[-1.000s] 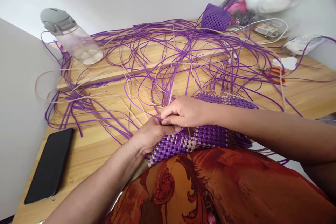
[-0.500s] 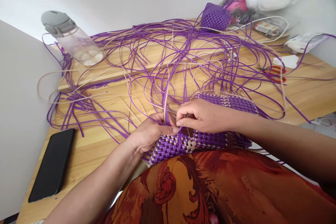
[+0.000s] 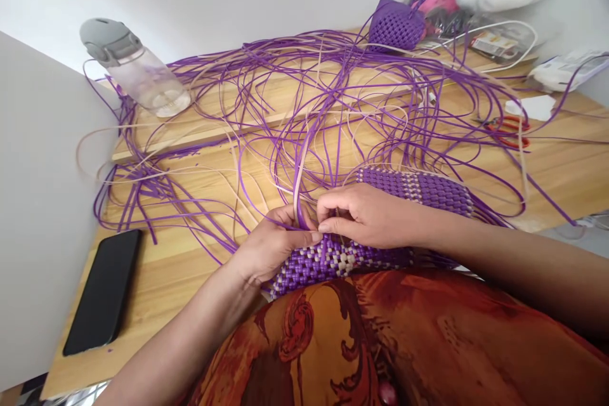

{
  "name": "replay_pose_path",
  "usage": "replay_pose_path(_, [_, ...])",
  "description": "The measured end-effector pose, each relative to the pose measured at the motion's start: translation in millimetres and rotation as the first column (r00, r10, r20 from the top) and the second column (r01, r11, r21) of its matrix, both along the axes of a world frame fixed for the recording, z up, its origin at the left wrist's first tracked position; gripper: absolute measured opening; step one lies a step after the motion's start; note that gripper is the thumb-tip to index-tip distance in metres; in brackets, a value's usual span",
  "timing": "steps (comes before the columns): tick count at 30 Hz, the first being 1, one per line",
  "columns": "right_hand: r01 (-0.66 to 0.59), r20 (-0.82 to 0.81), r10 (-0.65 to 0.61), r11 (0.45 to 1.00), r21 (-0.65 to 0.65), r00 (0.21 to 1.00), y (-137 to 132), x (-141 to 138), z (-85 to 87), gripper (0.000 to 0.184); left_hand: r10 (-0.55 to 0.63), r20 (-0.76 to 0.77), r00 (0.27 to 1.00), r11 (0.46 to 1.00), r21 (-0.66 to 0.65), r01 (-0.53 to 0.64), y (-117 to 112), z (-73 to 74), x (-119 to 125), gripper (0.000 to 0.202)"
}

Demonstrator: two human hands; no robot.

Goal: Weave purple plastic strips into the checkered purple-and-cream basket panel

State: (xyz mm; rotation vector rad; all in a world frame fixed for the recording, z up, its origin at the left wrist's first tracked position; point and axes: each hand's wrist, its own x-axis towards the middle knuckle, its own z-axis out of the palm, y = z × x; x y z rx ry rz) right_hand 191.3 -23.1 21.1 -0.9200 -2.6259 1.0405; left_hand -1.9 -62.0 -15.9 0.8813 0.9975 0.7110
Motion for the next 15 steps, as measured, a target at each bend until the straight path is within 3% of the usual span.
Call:
replay_pose_path(3, [0.104,-0.149,-0.083,0.984,0.145,0.985,-10.3,6.2,-1.5,0.012,0.027,0.053,0.998,1.000,-0.012,-0.027,-1.6,-5.4,-0.3,0.017])
replay_pose_path(5, [0.085,-0.193,-0.042,0.972,0.220,0.980,-21.2,11.0,-4.3,0.014,0.026,0.050,0.998,1.000,-0.016,-0.026,-2.1,-7.9,-1.5,0.017])
replay_pose_path(8, [-0.014,-0.165,0.076,0.937,0.349,0.983,-36.8,15.1,-13.3,0.017,0.039,0.026,0.999,0.999,-0.031,-0.038,-2.8,-9.7,-2.7,0.018])
replay_pose_path(12, [0.002,-0.135,0.087,0.834,0.552,0.987,-45.2,9.4,-26.0,0.019,0.068,0.050,0.996,0.997,-0.042,-0.066,-4.1,-8.8,-1.3,0.019])
replay_pose_path(15, [-0.017,-0.099,0.097,0.792,0.610,0.990,-45.0,0.2,-28.8,0.020,0.057,0.077,0.995,0.998,-0.040,-0.054,-4.7,-7.1,-0.2,0.020])
